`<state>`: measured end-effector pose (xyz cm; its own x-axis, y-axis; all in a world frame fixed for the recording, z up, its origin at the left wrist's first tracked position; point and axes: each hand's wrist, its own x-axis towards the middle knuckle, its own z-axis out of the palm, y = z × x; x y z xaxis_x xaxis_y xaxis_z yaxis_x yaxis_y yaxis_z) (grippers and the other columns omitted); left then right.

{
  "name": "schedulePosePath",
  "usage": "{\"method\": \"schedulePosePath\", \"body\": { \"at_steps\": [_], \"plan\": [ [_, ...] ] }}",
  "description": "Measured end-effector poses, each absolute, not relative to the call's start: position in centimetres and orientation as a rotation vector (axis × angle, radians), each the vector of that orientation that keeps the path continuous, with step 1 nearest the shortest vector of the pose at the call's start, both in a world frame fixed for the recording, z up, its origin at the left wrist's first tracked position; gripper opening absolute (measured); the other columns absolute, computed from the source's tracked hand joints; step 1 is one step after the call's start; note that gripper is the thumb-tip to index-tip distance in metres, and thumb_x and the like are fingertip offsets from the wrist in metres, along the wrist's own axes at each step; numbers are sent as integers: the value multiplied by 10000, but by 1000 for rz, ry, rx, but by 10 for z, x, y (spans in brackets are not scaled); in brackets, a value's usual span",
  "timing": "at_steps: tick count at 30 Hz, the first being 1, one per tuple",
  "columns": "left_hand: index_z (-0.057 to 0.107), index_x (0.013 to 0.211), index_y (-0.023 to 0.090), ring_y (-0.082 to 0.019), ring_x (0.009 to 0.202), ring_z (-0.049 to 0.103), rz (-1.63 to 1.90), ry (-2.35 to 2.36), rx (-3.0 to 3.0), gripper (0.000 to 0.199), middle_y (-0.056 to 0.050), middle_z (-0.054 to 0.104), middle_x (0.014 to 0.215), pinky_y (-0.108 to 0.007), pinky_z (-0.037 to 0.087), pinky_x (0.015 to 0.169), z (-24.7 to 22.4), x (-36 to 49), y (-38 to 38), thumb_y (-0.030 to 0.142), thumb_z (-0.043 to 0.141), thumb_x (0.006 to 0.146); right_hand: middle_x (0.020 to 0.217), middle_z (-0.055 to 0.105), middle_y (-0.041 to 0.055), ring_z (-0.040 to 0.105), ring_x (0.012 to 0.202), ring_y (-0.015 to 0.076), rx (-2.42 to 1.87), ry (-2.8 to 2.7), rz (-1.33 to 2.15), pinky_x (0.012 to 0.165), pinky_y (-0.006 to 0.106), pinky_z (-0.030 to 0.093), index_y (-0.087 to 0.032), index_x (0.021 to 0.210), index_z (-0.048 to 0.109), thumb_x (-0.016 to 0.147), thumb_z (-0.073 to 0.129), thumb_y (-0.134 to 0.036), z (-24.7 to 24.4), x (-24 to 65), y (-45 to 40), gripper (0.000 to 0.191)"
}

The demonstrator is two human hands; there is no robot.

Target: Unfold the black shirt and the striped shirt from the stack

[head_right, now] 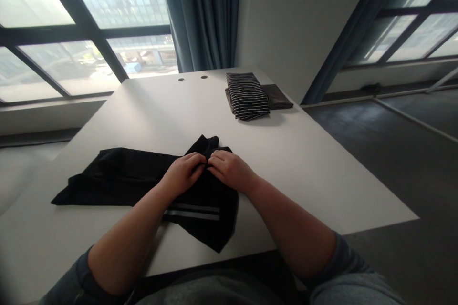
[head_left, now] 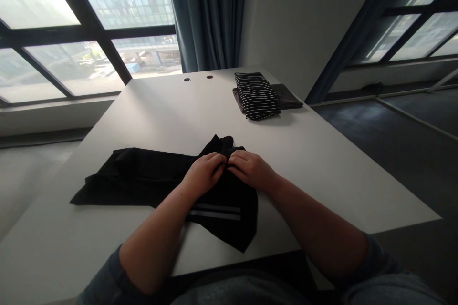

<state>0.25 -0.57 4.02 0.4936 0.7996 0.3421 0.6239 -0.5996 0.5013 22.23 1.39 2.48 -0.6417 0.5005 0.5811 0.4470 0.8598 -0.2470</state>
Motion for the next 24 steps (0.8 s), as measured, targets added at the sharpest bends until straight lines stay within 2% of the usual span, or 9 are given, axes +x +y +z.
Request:
{"method": "schedulePosePath", "body": {
  "at_steps": [6, 12, 16, 19, 21, 24],
  "plan": [
    [655, 935, 222, -176, 870, 643, 727, 1151, 2437, 133, -33, 683, 962, -283, 478, 778, 39, -4, -1, 179, 539, 984, 962, 668, 80, 621, 927, 238, -783, -2343, 164, 849, 377, 530, -213, 962, 633, 1015, 581, -203, 25, 219, 11, 75],
    [670, 950, 237, -175, 876, 655, 732, 1176, 2399, 64, -16, 692, 956, -287, 496, 805, 38, -6, 0, 192, 624, 947, 928, 646, 49, 607, 879, 206, -806, -2255, 398, 802, 334, 504, -222, 878, 591, 955, 603, -141, 28, 218, 9, 112],
    [652, 933, 233, -187, 914, 651, 809, 1174, 2431, 93, -34, 679, 973, -311, 507, 858, 34, 1, -3, 181, 582, 966, 873, 640, 6, 600, 806, 166, -830, -2172, 622, 746, 286, 470, -213, 848, 590, 882, 653, -106, 31, 221, 12, 128],
    [634, 968, 229, -188, 992, 653, 928, 1149, 2397, 132, -60, 668, 1080, -309, 515, 890, 30, 8, -7, 176, 517, 997, 802, 614, -18, 573, 751, 149, -909, -2115, 708, 709, 271, 437, -205, 810, 589, 858, 664, -109, 32, 223, 13, 132],
    [622, 976, 227, -188, 1003, 654, 958, 1185, 2364, 139, -67, 665, 1107, -304, 516, 881, 30, 12, -9, 168, 499, 1002, 792, 607, -20, 566, 751, 148, -937, -2097, 718, 709, 271, 429, -203, 797, 589, 858, 658, -115, 32, 222, 13, 127],
    [607, 956, 227, -196, 932, 652, 873, 1329, 2362, 128, -58, 669, 1039, -311, 506, 823, 33, 17, -13, 158, 505, 990, 801, 606, -17, 567, 763, 149, -945, -2080, 702, 712, 270, 427, -204, 800, 595, 853, 650, -117, 31, 220, 12, 116]
  ]
}}
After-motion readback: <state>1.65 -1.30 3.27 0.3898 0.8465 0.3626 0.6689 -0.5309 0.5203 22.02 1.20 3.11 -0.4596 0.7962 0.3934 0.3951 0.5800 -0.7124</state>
